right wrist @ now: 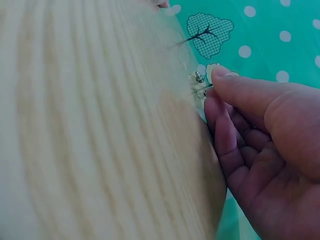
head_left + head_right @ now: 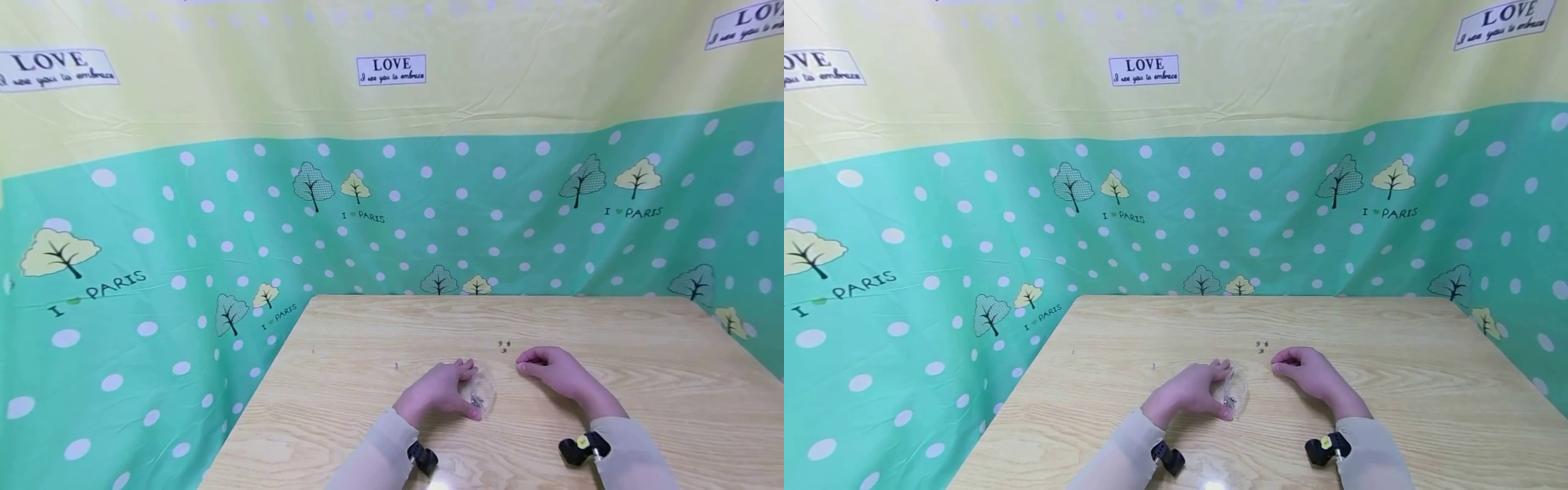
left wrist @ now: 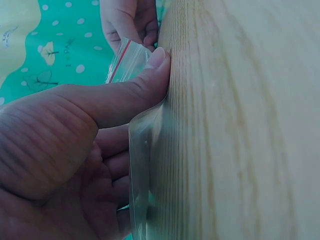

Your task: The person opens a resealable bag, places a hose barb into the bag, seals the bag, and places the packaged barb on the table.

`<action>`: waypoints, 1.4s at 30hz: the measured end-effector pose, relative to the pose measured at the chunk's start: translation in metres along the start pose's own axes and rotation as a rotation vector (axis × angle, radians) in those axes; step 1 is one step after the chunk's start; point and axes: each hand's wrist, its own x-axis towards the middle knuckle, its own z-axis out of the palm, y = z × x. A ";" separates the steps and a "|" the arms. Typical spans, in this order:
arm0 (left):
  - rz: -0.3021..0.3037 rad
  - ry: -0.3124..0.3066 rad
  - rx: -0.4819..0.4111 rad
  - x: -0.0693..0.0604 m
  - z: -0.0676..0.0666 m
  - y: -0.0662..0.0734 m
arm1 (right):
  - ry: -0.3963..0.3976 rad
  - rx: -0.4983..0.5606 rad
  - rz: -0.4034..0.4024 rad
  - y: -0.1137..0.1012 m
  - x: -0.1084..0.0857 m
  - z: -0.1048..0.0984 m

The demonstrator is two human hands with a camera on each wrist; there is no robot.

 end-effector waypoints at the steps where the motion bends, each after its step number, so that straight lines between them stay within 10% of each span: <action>1: 0.000 -0.001 -0.002 0.000 0.000 0.000 | -0.001 -0.002 0.000 -0.001 0.000 0.000; 42: 0.000 -0.002 0.035 0.001 0.000 -0.001 | -0.144 0.011 -0.178 -0.028 0.003 0.001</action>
